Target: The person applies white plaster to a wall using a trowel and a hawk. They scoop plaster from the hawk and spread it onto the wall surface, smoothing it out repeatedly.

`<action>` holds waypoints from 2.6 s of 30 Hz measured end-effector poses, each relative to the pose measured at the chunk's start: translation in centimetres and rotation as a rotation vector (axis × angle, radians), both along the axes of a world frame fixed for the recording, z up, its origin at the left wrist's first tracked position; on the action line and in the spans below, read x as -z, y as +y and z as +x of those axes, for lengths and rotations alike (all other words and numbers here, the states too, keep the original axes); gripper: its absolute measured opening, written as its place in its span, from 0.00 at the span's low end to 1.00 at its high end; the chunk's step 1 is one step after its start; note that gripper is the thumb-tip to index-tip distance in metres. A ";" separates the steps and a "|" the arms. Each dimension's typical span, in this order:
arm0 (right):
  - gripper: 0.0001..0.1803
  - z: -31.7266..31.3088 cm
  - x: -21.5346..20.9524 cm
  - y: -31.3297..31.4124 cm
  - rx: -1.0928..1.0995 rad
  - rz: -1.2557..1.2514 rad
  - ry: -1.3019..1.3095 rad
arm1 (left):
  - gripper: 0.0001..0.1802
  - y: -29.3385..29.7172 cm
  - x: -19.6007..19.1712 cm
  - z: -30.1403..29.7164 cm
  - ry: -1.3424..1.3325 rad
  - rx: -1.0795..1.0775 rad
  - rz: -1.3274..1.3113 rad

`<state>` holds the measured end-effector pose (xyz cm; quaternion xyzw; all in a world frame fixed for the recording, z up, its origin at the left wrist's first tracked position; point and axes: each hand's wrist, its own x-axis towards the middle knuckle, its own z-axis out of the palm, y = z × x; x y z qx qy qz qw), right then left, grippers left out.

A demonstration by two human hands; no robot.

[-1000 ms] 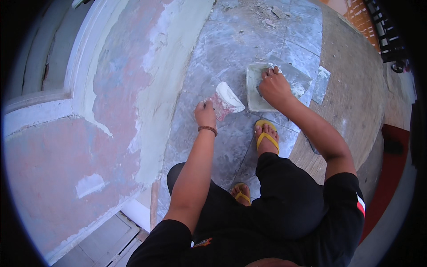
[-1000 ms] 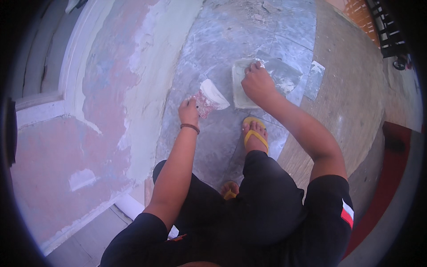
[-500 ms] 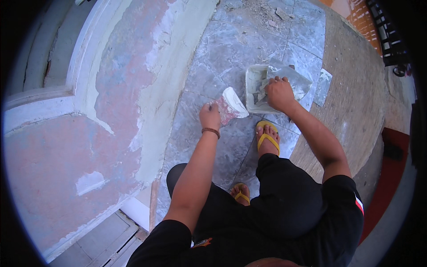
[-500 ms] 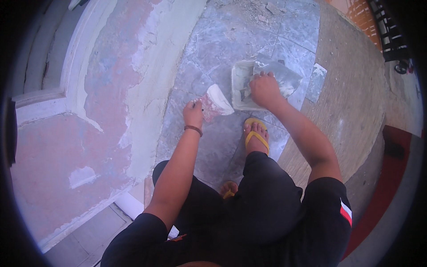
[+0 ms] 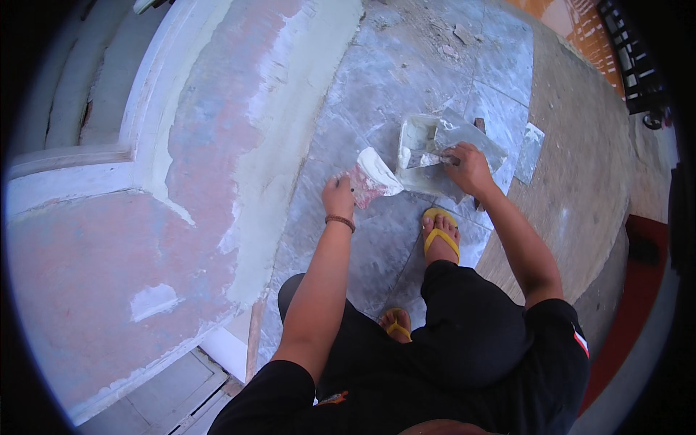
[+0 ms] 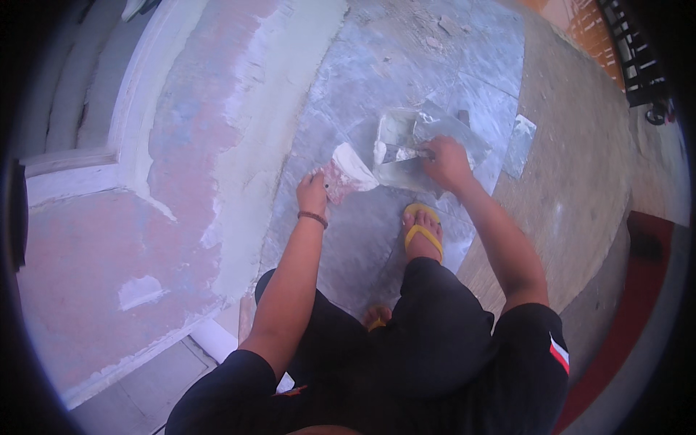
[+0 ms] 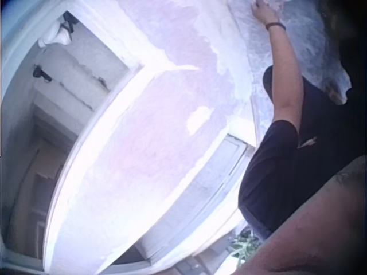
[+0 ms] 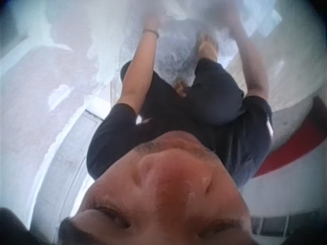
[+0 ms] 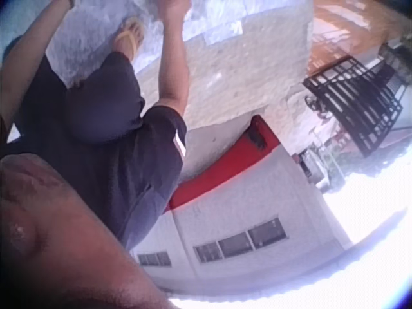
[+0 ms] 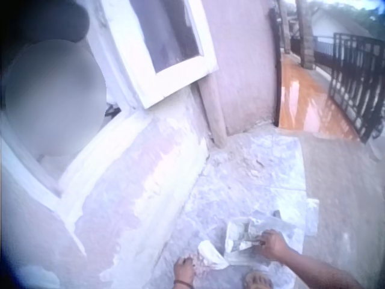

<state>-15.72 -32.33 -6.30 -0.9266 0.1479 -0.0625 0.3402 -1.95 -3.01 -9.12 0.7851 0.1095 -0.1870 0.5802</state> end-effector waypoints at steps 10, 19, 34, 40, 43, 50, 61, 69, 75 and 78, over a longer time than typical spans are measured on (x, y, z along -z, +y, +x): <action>0.15 -1.0 -3.8 3.3 0.224 0.042 -0.237 | 0.13 -2.1 -4.2 -0.3 0.223 0.073 -0.371; 0.27 -2.0 -3.0 5.0 0.096 -0.306 -0.411 | 0.16 -3.0 -3.1 0.0 0.384 0.161 -0.568; 0.20 -4.4 0.6 3.0 0.203 -0.512 -0.104 | 0.22 -1.4 -3.1 0.9 0.465 0.167 -0.935; 0.20 -3.9 0.5 4.1 0.234 -0.430 -0.001 | 0.13 -2.4 -7.0 -0.6 0.431 0.064 -0.910; 0.22 -3.7 -0.8 4.0 0.238 -0.301 0.100 | 0.15 -3.3 -8.6 -1.5 0.443 0.037 -0.932; 0.27 -1.0 -3.4 6.8 0.154 0.853 -0.191 | 0.16 -5.4 -9.7 -3.5 0.445 0.070 -0.931; 0.28 5.6 -6.6 9.8 0.291 1.778 -0.463 | 0.12 -4.7 -13.1 -2.9 0.159 0.413 -0.327; 0.30 12.7 -9.6 6.7 0.042 1.737 -0.455 | 0.11 2.6 -32.3 11.2 -1.155 0.370 0.609; 0.18 22.9 -12.9 4.9 -0.045 0.804 -0.745 | 0.18 1.4 -40.3 21.4 -1.369 0.426 1.131; 0.26 28.6 -15.3 3.5 -0.161 0.293 -1.043 | 0.21 0.7 -39.5 24.0 -1.193 0.404 1.155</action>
